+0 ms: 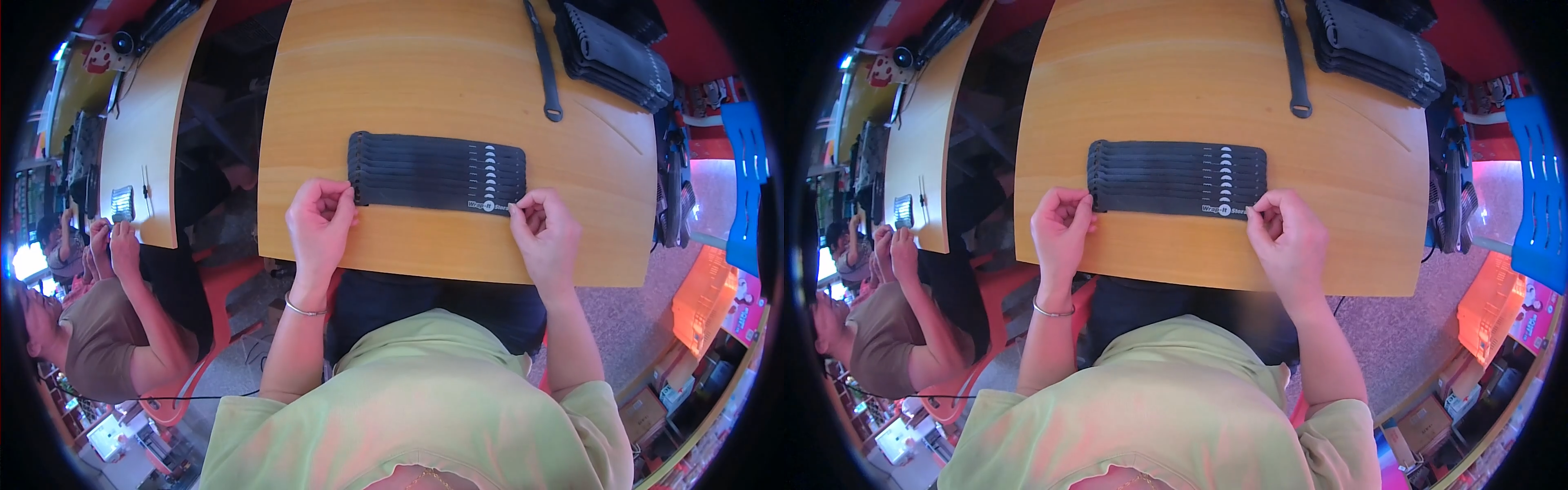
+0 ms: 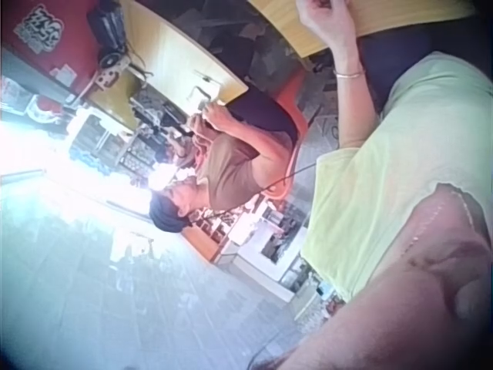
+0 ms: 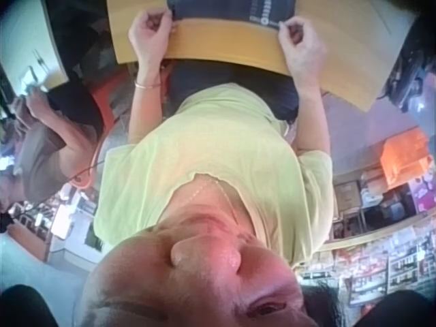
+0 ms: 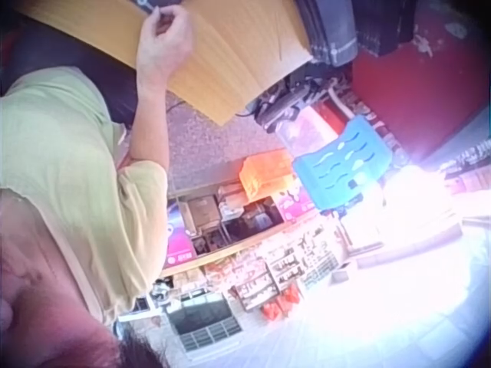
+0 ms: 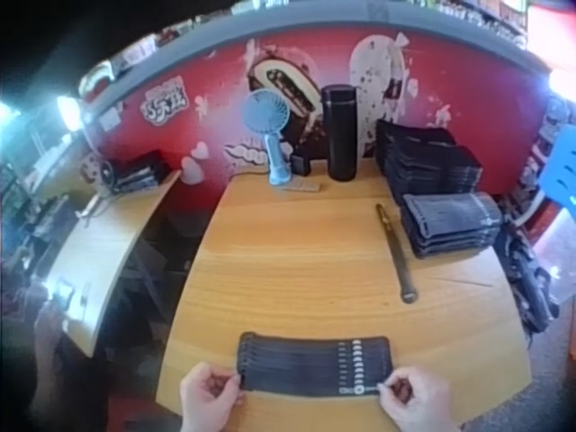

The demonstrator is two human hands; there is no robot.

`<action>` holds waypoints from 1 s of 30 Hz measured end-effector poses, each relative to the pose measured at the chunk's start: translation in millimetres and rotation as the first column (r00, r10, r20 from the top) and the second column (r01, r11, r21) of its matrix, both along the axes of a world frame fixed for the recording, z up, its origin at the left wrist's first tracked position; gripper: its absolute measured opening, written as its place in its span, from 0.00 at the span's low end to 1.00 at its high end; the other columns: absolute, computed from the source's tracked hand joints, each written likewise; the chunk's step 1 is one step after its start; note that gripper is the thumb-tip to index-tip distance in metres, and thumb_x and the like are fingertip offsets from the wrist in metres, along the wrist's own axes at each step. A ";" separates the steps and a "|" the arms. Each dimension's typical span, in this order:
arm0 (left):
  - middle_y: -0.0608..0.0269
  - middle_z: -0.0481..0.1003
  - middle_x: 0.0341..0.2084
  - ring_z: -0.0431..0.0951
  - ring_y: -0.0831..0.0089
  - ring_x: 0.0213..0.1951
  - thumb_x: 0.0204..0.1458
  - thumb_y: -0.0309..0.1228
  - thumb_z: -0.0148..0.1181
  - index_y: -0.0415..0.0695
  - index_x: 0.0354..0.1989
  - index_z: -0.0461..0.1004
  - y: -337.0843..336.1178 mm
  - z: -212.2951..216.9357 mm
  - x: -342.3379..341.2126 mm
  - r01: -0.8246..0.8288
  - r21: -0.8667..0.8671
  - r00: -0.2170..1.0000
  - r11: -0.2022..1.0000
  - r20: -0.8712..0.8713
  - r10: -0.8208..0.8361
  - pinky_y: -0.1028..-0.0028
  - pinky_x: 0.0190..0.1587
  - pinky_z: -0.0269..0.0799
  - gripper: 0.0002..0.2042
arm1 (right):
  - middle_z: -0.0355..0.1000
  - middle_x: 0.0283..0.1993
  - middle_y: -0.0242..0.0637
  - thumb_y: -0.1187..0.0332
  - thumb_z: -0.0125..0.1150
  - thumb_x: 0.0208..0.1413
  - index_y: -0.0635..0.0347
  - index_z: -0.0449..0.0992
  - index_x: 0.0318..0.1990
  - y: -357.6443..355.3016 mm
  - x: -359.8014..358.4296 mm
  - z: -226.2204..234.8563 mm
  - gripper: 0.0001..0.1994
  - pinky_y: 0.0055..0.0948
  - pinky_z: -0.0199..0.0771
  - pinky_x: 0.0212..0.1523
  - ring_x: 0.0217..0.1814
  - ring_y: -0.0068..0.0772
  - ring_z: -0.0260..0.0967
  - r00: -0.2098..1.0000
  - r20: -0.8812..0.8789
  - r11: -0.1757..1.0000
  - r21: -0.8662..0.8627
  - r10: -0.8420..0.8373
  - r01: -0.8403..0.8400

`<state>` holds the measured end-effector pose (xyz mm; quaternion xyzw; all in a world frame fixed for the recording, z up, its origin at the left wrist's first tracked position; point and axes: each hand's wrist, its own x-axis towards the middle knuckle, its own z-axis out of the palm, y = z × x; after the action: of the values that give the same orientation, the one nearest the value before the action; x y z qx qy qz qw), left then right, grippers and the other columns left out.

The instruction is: The recorder is sorting, aligning, and stacking black textile straps on a table.

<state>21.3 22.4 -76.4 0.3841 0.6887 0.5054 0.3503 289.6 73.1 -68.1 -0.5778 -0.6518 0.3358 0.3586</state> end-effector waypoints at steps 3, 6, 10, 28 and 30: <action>0.67 0.72 0.20 0.73 0.84 0.22 0.51 0.17 0.57 0.35 0.32 0.71 0.4 1.0 0.9 0.003 0.002 1.000 1.000 -0.003 -0.003 0.84 0.25 0.71 0.02 | 0.66 0.21 0.28 0.78 0.63 0.45 0.60 0.70 0.29 -0.3 0.4 0.9 0.07 0.18 0.62 0.21 0.18 0.16 0.62 1.000 0.014 1.000 -0.001 0.004 -0.004; 0.67 0.72 0.19 0.73 0.84 0.22 0.51 0.17 0.57 0.34 0.32 0.71 -0.2 2.4 1.2 -0.003 0.000 1.000 1.000 -0.006 0.003 0.84 0.25 0.71 0.02 | 0.65 0.21 0.28 0.78 0.64 0.45 0.60 0.70 0.29 -0.6 0.0 0.6 0.07 0.18 0.62 0.21 0.18 0.16 0.62 1.000 0.014 1.000 0.007 0.002 -0.002; 0.67 0.72 0.19 0.73 0.85 0.21 0.51 0.17 0.57 0.35 0.31 0.71 -1.3 1.0 0.9 -0.004 0.001 1.000 1.000 -0.004 0.004 0.84 0.24 0.71 0.02 | 0.65 0.20 0.28 0.78 0.64 0.45 0.60 0.70 0.29 -1.2 0.0 1.9 0.07 0.19 0.62 0.21 0.18 0.17 0.61 1.000 0.029 1.000 0.012 0.006 -0.006; 0.63 0.66 0.35 0.73 0.81 0.20 0.51 0.18 0.55 0.36 0.38 0.67 -9.3 4.3 0.3 -0.037 0.203 0.992 0.978 -0.113 0.061 0.82 0.21 0.70 0.07 | 0.69 0.36 0.38 0.78 0.57 0.52 0.61 0.71 0.39 38.9 17.7 13.9 0.06 0.25 0.68 0.28 0.26 0.26 0.66 0.996 0.078 0.990 0.141 -0.036 0.024; 0.63 0.68 0.34 0.73 0.82 0.21 0.53 0.19 0.55 0.36 0.40 0.65 -11.7 3.8 0.5 -0.035 0.230 0.995 0.973 -0.080 0.055 0.83 0.22 0.69 0.08 | 0.71 0.39 0.44 0.74 0.57 0.54 0.60 0.71 0.41 70.3 12.7 22.9 0.07 0.33 0.72 0.33 0.32 0.39 0.71 0.980 0.197 0.939 0.343 -0.038 -0.033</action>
<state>21.9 10.7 -72.6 0.4275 0.6491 0.5720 0.2622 302.3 143.4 -45.2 -0.5377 -0.7325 0.1564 0.3871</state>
